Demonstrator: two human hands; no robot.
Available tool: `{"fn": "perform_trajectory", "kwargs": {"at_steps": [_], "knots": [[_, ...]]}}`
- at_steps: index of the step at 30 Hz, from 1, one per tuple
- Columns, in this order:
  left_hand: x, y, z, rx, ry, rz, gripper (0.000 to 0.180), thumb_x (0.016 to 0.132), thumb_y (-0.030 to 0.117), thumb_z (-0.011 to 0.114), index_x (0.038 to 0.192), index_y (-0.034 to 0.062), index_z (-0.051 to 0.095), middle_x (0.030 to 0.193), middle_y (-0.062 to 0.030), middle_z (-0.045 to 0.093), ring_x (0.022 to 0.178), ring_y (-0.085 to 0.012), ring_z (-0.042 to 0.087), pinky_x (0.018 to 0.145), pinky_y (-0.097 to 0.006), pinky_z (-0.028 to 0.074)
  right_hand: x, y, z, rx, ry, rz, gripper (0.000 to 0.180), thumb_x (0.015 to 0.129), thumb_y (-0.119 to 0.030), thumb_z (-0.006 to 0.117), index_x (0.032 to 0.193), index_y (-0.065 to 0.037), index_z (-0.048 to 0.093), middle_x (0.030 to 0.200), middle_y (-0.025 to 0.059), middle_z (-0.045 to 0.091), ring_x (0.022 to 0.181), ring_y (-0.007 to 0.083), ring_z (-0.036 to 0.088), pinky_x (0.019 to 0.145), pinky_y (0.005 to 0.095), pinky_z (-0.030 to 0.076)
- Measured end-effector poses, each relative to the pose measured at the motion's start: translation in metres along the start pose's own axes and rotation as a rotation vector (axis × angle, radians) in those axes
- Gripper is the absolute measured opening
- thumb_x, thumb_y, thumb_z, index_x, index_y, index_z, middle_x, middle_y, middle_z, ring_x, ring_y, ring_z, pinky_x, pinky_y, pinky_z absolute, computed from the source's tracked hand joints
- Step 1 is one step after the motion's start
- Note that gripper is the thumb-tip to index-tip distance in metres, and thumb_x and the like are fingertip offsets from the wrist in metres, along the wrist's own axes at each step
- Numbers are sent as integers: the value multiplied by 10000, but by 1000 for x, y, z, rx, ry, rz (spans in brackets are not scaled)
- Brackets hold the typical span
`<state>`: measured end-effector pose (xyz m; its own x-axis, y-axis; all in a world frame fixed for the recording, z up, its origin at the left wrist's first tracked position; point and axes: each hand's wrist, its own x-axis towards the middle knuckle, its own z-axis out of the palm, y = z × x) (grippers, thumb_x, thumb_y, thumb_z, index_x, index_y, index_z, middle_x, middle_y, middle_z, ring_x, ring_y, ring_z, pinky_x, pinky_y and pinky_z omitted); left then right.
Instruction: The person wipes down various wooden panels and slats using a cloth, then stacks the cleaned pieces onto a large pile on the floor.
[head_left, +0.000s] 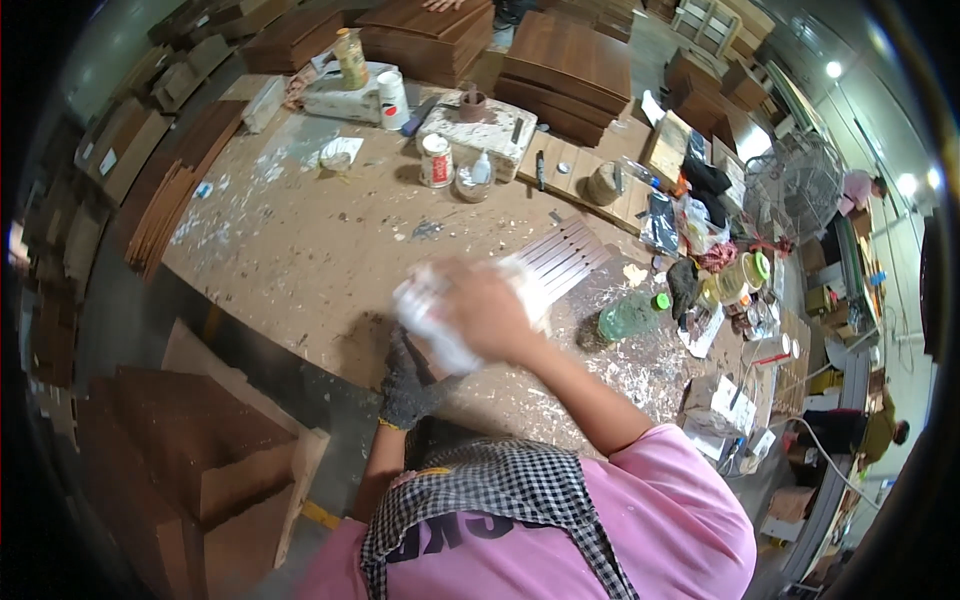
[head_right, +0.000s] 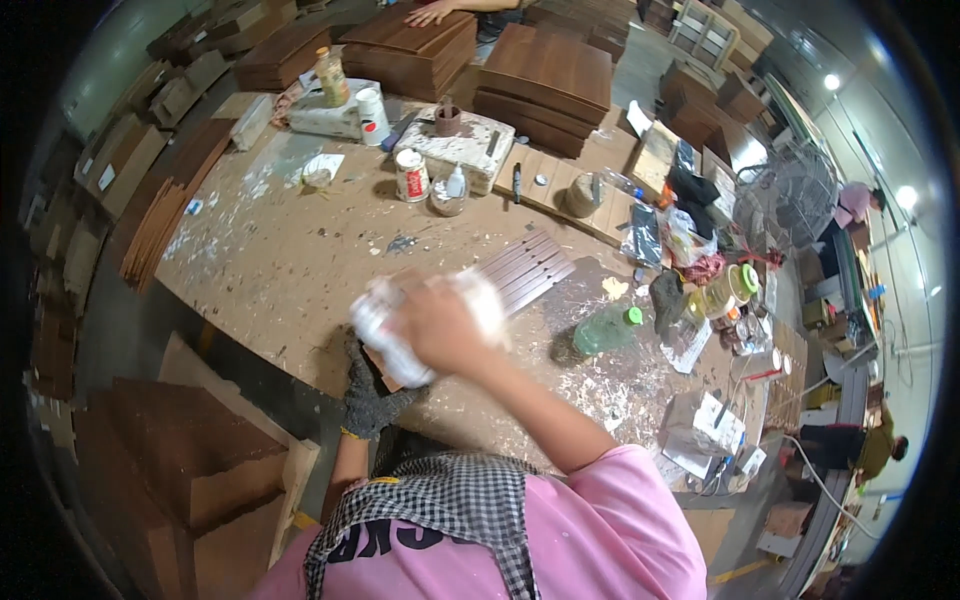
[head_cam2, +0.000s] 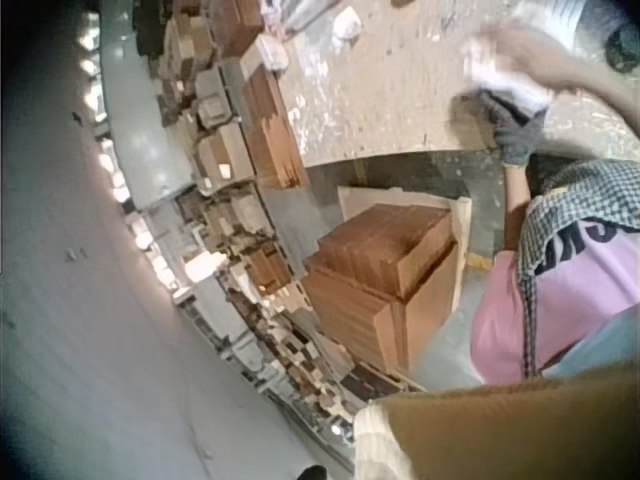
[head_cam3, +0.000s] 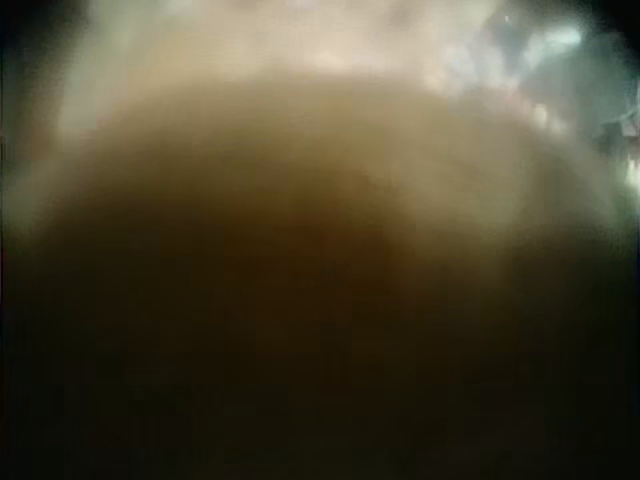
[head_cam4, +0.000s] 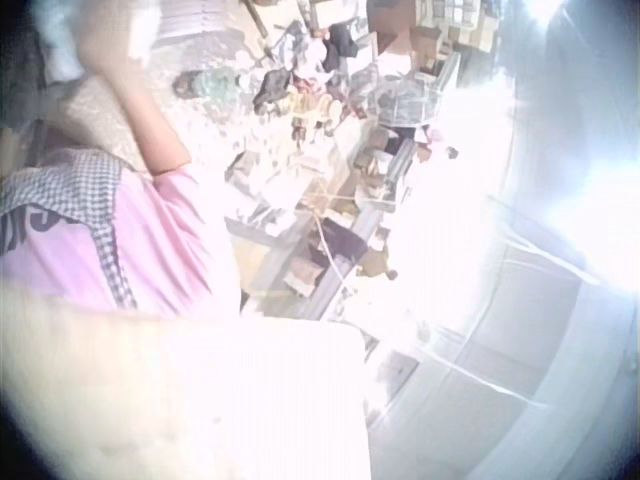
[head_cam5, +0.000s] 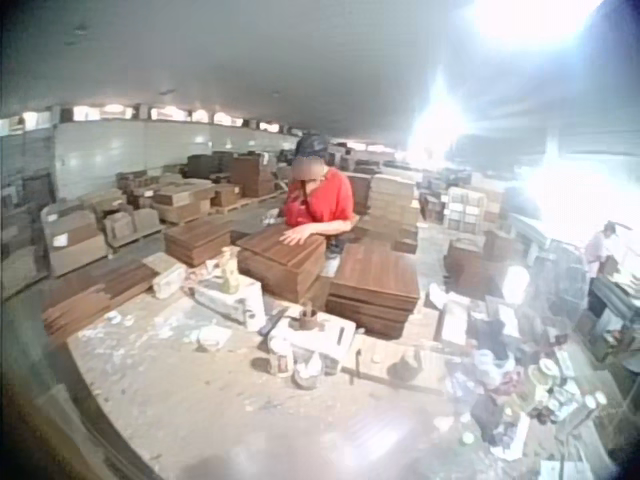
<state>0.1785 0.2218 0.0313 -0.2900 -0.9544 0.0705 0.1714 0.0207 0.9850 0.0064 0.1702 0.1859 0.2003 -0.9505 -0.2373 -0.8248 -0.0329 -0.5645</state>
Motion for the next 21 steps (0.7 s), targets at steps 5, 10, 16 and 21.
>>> {"fn": "perform_trajectory", "kwargs": {"at_steps": [5,10,16,21], "knots": [[-3,16,1,569,-8,44,1163,663,223,910,1480,26,105,1364,-221,457,1210,-327,502,1024,-449,443,43,204,-83,-34,464,249,353,984,-272,522,1287,-124,623,1177,142,679,1014,265,665,883,399,522],[8,60,28,545,-29,96,1216,648,245,924,1496,17,84,1371,-223,446,1252,-328,469,1036,-446,434,21,328,-92,13,395,400,431,1017,-368,475,1199,-14,640,1013,221,709,915,364,681,820,439,514],[10,76,17,641,93,439,1160,668,394,897,1499,31,173,1478,-252,317,1295,-372,429,1061,-506,393,-114,147,-159,-297,998,466,447,1000,-413,501,973,4,659,961,230,652,865,405,635,788,461,495],[22,78,14,949,103,553,941,772,444,808,1489,80,319,1480,-234,358,1299,-396,431,1079,-517,378,-154,234,-112,-597,1183,436,356,989,-364,532,967,-35,665,930,166,651,922,397,606,757,469,473]]}}
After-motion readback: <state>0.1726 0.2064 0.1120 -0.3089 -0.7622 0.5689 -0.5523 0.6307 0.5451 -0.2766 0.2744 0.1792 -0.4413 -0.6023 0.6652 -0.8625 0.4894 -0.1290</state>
